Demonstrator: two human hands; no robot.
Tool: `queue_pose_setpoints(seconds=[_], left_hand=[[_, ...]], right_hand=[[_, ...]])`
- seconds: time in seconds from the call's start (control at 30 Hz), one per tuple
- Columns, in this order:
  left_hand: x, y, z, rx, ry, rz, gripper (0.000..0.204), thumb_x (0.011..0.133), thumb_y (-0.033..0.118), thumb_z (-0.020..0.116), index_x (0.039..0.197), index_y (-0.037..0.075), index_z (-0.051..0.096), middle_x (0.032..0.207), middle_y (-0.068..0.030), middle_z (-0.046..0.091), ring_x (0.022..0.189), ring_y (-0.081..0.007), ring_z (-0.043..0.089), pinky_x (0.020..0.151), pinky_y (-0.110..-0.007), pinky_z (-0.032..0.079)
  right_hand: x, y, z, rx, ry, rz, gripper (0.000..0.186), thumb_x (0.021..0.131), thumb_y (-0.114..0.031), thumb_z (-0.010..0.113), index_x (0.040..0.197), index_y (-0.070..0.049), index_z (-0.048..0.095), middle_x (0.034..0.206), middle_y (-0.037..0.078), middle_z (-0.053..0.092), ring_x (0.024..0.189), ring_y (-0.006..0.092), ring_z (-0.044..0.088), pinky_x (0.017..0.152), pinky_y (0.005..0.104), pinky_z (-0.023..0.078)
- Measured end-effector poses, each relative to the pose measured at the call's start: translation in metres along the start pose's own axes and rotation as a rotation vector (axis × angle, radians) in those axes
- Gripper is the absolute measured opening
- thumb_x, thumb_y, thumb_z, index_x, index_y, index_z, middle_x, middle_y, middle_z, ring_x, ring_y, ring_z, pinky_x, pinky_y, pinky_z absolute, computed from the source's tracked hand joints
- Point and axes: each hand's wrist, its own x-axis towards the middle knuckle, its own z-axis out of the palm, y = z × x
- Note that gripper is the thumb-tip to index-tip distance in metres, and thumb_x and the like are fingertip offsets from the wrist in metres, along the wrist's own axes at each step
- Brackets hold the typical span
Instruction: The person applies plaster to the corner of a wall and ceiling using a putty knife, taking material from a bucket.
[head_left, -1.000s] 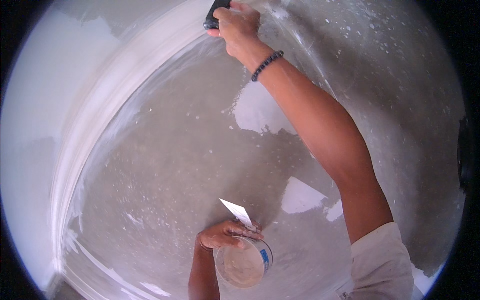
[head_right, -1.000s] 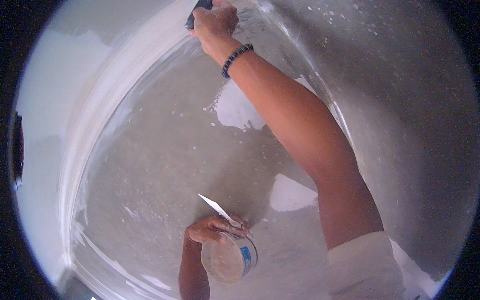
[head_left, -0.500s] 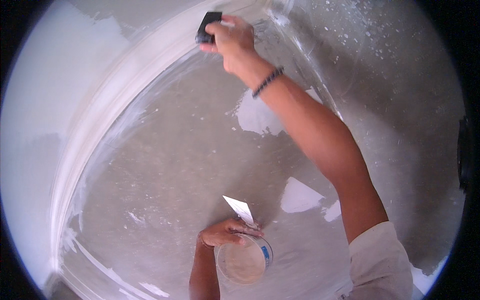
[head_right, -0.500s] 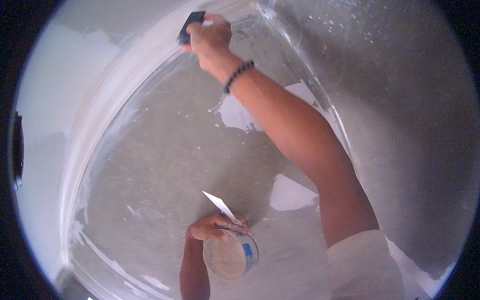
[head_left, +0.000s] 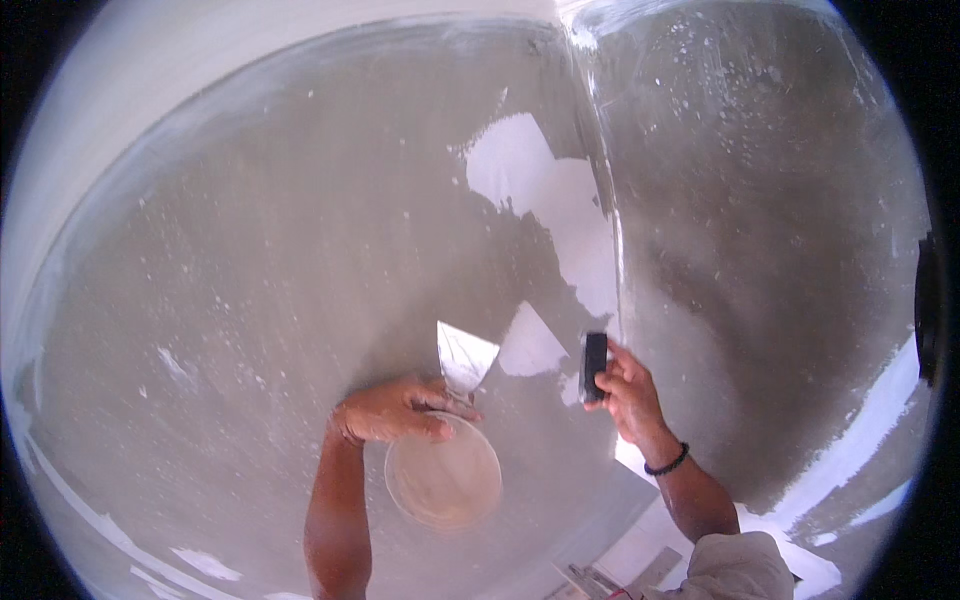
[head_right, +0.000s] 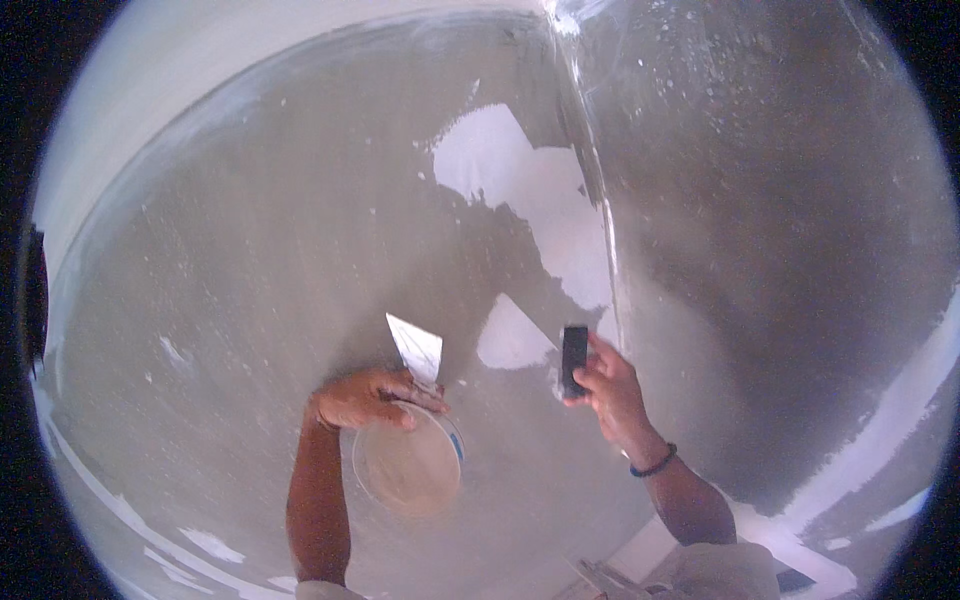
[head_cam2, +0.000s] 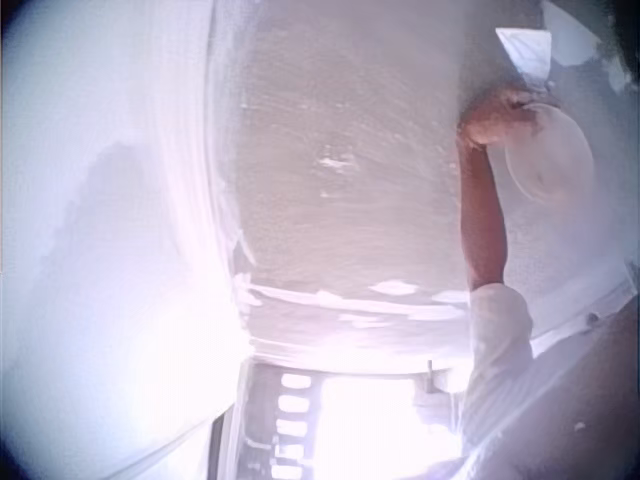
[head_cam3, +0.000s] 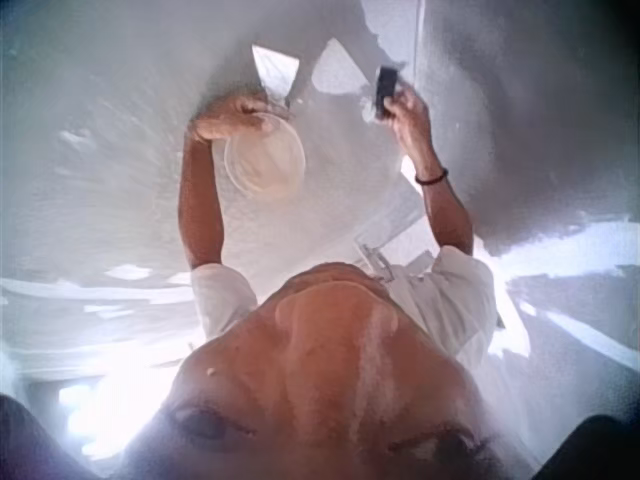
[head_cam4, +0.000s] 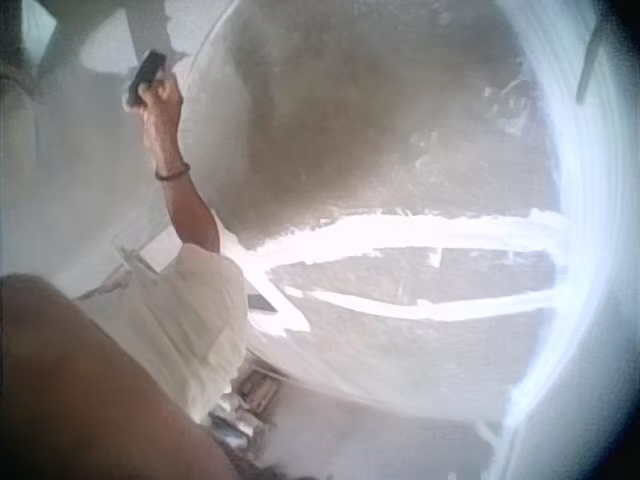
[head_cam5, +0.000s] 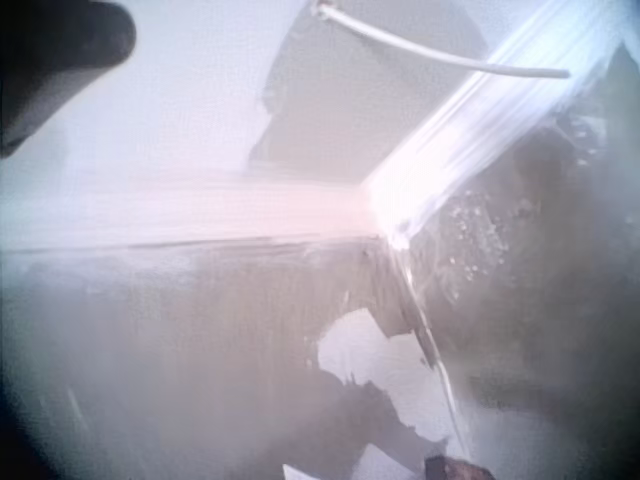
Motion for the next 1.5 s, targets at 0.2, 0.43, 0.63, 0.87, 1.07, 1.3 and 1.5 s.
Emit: queue_pose_setpoints(seconds=[0.2,0.43,0.63,0.87,1.07,1.3,1.5], left_hand=[[-0.003,-0.009,-0.003,-0.044,0.029,0.054,0.045,0.078,0.032,0.074,0.115,0.006,0.068,0.116,-0.0116,0.065,0.109,-0.0204,0.056,0.099,-0.032,0.039],[0.003,-0.031,0.031,-0.123,0.038,0.094,0.038,0.082,0.024,0.071,0.114,0.005,0.068,0.113,-0.0098,0.065,0.105,-0.0206,0.057,0.096,-0.033,0.041],[0.022,-0.1,0.144,-0.487,0.071,0.092,0.038,0.087,0.025,0.068,0.117,0.002,0.065,0.11,-0.0091,0.064,0.104,-0.0198,0.057,0.095,-0.033,0.042],[0.023,-0.178,0.258,-0.79,0.385,-0.131,0.039,0.088,0.028,0.066,0.112,-0.002,0.063,0.099,-0.0049,0.062,0.092,-0.0145,0.056,0.083,-0.03,0.046],[0.017,-0.187,0.29,-0.841,0.511,-0.107,0.042,0.09,0.029,0.063,0.112,-0.006,0.064,0.109,-0.012,0.056,0.101,-0.0212,0.055,0.088,-0.03,0.044],[0.0,-0.192,0.317,-0.933,0.519,-0.23,0.042,0.088,0.03,0.066,0.111,-0.005,0.065,0.11,-0.0092,0.056,0.1,-0.019,0.056,0.089,-0.031,0.043],[-0.002,-0.197,0.339,-0.951,0.484,-0.273,0.042,0.087,0.032,0.066,0.111,-0.003,0.066,0.109,-0.0076,0.058,0.101,-0.0184,0.055,0.091,-0.032,0.042]], right_hand=[[-0.093,0.028,-0.037,-0.099,0.155,0.238,0.047,0.085,-0.006,0.06,0.131,0.003,0.05,0.097,0.005,0.062,0.074,0.0111,0.06,0.06,0.0271,0.052],[-0.189,0.043,-0.09,-0.264,0.336,0.282,0.04,0.089,-0.01,0.059,0.126,0.003,0.053,0.091,0.006,0.061,0.073,0.0142,0.062,0.054,0.0266,0.053],[-0.235,0.04,-0.103,-0.262,0.492,0.42,0.034,0.09,-0.009,0.054,0.122,0.004,0.055,0.09,0.01,0.062,0.067,0.0183,0.062,0.055,0.0301,0.054],[-0.235,0.036,-0.099,-0.143,0.493,0.506,0.032,0.095,-0.023,0.055,0.118,-0.001,0.058,0.096,0.009,0.063,0.065,0.0125,0.059,0.056,0.0224,0.049],[-0.223,0.029,-0.064,0.047,0.338,0.629,0.035,0.097,-0.02,0.051,0.125,0.002,0.051,0.097,0.014,0.063,0.071,0.0152,0.058,0.055,0.022,0.047],[-0.226,0.039,-0.048,0.056,0.228,0.668,0.04,0.093,-0.013,0.055,0.127,0.007,0.049,0.101,0.013,0.062,0.076,0.0164,0.058,0.063,0.0264,0.047],[-0.23,0.034,-0.061,-0.14,0.181,0.638,0.041,0.088,-0.011,0.063,0.124,0.005,0.053,0.094,0.008,0.062,0.077,0.0131,0.058,0.064,0.0254,0.046]])
